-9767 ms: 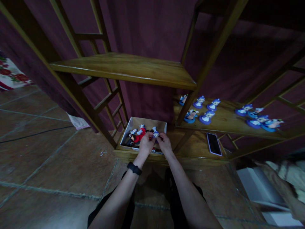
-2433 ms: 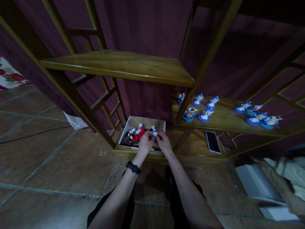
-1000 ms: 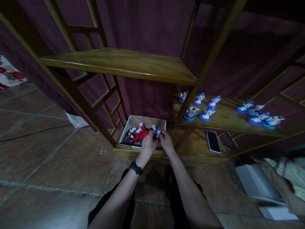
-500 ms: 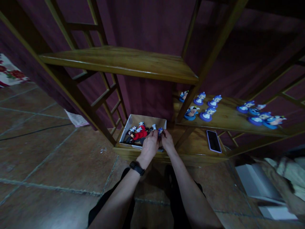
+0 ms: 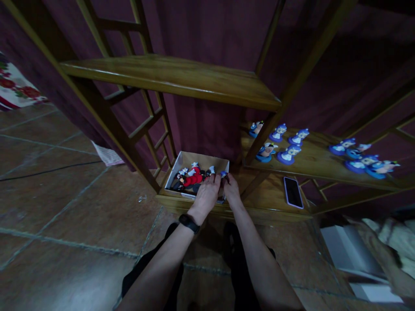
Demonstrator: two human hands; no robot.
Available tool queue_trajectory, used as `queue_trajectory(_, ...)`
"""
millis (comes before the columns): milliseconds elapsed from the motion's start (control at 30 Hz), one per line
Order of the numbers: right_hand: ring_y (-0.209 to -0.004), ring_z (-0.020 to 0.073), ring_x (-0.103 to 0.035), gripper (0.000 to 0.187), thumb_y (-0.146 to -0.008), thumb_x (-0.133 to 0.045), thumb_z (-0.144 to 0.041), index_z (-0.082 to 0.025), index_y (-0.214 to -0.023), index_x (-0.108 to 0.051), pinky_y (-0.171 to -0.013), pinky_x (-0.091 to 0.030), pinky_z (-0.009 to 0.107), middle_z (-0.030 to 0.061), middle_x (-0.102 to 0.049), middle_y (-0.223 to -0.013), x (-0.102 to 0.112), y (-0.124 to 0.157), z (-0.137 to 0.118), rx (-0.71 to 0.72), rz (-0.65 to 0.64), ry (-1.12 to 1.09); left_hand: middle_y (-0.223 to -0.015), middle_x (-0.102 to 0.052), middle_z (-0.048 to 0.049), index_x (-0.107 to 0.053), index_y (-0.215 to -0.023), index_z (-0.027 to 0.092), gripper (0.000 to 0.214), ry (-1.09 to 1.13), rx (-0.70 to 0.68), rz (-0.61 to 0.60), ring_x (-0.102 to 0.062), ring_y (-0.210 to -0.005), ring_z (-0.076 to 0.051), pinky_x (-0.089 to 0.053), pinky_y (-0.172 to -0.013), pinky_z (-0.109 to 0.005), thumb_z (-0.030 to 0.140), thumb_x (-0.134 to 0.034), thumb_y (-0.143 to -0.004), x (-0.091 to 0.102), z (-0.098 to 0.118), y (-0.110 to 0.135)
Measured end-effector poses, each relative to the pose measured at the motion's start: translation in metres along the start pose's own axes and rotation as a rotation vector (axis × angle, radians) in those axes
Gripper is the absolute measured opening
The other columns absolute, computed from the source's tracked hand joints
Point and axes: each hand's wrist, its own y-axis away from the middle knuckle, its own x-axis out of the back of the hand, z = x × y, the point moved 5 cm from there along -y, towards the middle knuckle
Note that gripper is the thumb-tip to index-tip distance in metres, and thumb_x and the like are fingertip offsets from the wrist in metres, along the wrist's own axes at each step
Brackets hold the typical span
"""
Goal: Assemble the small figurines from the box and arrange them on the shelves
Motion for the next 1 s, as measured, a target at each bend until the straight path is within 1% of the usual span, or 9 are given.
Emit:
queue_trajectory(200, -0.085, 0.0173, -0.059, 0.023, -0.076, -0.043, -0.023, -0.023, -0.093, -0.059, -0.08, -0.045, 0.031, 0.0017, -0.066, -0.091, -0.001, 0.002, 0.0, -0.002, 0.003, -0.02, -0.111, -0.054, -0.0142, -0.036, -0.126, 0.013, 0.049, -0.049, -0.028, -0.006, -0.056, -0.1, -0.022, -0.044, -0.082, -0.032, 0.0, -0.036, -0.078, -0.001, 0.0, -0.001)
queue_trajectory(433, -0.085, 0.0166, -0.058, 0.022, -0.075, -0.043, -0.025, -0.022, -0.092, -0.058, -0.08, -0.044, 0.03, 0.0019, -0.065, -0.091, 0.0, 0.002, -0.001, -0.008, 0.001, -0.015, -0.11, -0.054, -0.014, -0.038, -0.124, 0.013, 0.048, -0.016, -0.03, -0.03, -0.055, -0.101, -0.022, -0.043, -0.084, -0.033, 0.001, -0.037, -0.078, -0.002, -0.002, -0.002)
queue_trajectory(700, -0.084, 0.0171, -0.059, 0.024, -0.076, -0.043, -0.025, -0.024, -0.094, -0.059, -0.077, -0.045, 0.029, 0.0008, -0.066, -0.088, 0.0, 0.004, -0.004, 0.008, -0.014, -0.017, -0.111, -0.054, -0.0148, -0.04, -0.123, 0.013, 0.046, 0.024, -0.022, -0.037, -0.055, -0.102, -0.022, -0.043, -0.086, -0.035, 0.002, -0.037, -0.078, -0.001, -0.001, -0.002)
queue_trajectory(833, -0.085, 0.0168, -0.059, 0.024, -0.076, -0.043, -0.025, -0.024, -0.094, -0.059, -0.077, -0.045, 0.029, 0.0006, -0.066, -0.089, 0.001, 0.005, -0.003, -0.008, -0.005, -0.008, -0.112, -0.055, -0.0141, -0.04, -0.123, 0.015, 0.048, 0.082, 0.037, -0.036, -0.056, -0.101, -0.023, -0.044, -0.085, -0.035, 0.002, -0.039, -0.078, 0.0, -0.004, -0.002)
queue_trajectory(1000, -0.085, 0.0165, -0.059, 0.023, -0.075, -0.044, -0.024, -0.023, -0.092, -0.059, -0.079, -0.045, 0.029, 0.0012, -0.065, -0.089, -0.001, 0.002, 0.0, -0.024, -0.007, 0.01, -0.113, -0.056, -0.0115, -0.044, -0.121, 0.02, 0.046, 0.261, 0.145, -0.015, -0.059, -0.095, -0.021, -0.047, -0.08, -0.03, 0.004, -0.043, -0.078, -0.002, -0.012, -0.004)
